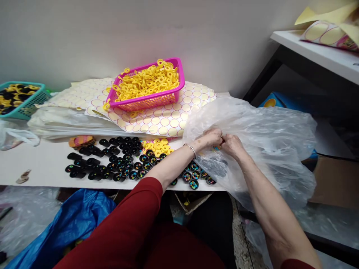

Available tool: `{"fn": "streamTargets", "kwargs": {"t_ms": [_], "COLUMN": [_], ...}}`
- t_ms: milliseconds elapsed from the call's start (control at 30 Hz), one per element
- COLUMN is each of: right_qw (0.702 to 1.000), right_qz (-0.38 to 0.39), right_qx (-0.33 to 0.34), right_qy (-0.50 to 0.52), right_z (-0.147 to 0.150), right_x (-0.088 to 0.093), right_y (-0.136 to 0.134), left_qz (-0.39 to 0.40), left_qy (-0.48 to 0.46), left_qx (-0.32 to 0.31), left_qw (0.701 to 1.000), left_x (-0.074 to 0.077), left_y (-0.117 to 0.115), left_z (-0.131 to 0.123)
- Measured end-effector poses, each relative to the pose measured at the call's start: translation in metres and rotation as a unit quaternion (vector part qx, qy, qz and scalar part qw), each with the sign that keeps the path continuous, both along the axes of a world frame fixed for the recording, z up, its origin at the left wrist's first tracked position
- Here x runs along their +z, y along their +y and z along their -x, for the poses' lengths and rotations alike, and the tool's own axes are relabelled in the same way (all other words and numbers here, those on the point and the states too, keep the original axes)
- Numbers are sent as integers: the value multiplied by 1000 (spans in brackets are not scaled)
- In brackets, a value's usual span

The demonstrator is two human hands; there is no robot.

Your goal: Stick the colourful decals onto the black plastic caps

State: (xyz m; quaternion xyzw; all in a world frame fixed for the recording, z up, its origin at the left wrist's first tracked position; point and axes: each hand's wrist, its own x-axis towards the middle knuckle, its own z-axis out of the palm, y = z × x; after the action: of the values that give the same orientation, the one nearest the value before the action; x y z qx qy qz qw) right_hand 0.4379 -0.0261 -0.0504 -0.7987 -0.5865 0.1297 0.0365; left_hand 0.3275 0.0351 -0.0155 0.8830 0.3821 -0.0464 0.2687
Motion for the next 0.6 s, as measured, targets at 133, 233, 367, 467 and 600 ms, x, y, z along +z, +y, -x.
{"fn": "streamTargets", "kwargs": {"t_ms": [133,233,367,467,600], "right_qw": [1000,1000,999,999,1000], "right_qz": [7,16,32,32,-8], "right_qx": [7,7,9,3,2], "right_qy": [-14,-19,-13,-8,0], "right_z": [2,-5,-15,-14,-9], "right_x": [4,9,10,3,-10], "right_y": [2,-3,-10,-9,0], "left_qz": [-1,1,24,38,74], "left_qy": [-22,-31,-12,-37,-90], "left_qx": [10,-1,14,35,41], "left_qw": [1000,1000,1000,998,992], "left_x": [1,2,1,-4,-10], "left_y": [3,7,11,9,6], "left_z": [9,18,21,15,5]}}
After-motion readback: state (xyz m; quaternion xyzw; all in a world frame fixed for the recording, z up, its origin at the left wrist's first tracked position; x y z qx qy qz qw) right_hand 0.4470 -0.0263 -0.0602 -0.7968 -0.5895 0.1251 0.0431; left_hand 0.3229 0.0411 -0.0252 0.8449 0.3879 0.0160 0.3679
